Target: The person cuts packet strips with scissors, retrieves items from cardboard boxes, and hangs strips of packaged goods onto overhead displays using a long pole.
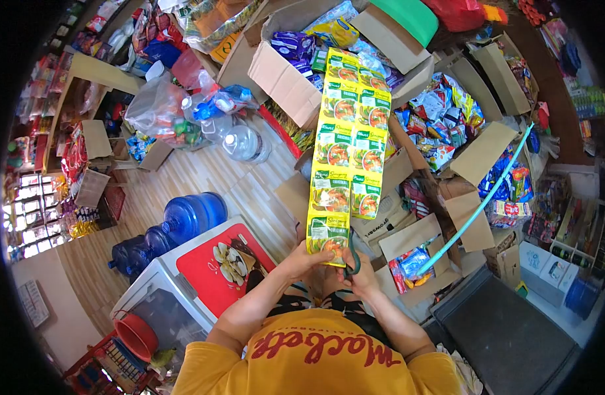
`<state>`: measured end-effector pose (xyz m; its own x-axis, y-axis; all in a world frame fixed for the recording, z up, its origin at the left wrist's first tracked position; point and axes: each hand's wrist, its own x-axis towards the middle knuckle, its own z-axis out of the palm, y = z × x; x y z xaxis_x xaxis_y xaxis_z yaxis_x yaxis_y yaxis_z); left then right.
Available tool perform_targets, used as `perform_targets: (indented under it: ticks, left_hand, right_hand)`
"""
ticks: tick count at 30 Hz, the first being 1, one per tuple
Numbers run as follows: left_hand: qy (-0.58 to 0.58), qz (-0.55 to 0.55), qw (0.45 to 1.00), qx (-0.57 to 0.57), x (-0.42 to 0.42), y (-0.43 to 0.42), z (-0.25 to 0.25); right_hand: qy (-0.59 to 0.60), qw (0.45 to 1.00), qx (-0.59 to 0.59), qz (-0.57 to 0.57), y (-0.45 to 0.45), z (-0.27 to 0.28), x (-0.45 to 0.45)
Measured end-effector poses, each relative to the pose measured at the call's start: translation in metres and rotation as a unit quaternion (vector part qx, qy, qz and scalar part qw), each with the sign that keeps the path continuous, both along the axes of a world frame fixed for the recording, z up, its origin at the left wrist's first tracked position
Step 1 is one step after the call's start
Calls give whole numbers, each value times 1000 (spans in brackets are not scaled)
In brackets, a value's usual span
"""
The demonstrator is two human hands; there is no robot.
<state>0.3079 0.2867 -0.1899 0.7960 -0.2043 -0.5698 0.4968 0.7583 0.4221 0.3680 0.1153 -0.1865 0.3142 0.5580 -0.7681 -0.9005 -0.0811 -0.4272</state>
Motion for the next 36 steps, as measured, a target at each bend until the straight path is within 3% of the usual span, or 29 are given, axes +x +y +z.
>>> perform_targets:
  ticks: [11,14,22,36]
  left_hand:
    - [2,-10,999,33,-7,-10,2]
    - [-2,-33,999,42,-8,-6,2]
    - [-16,-49,995,82,-12,-7,-4]
    - [-25,-56,997,43,-18,-6,-13]
  right_hand:
    - [-24,997,2,-73,16,-22,26]
    - [-49,998,-35,-36,23,7,34]
    - [-64,995,-61,-43,32,-10,53]
    - [-70,996,-40,-37,45,-19,78]
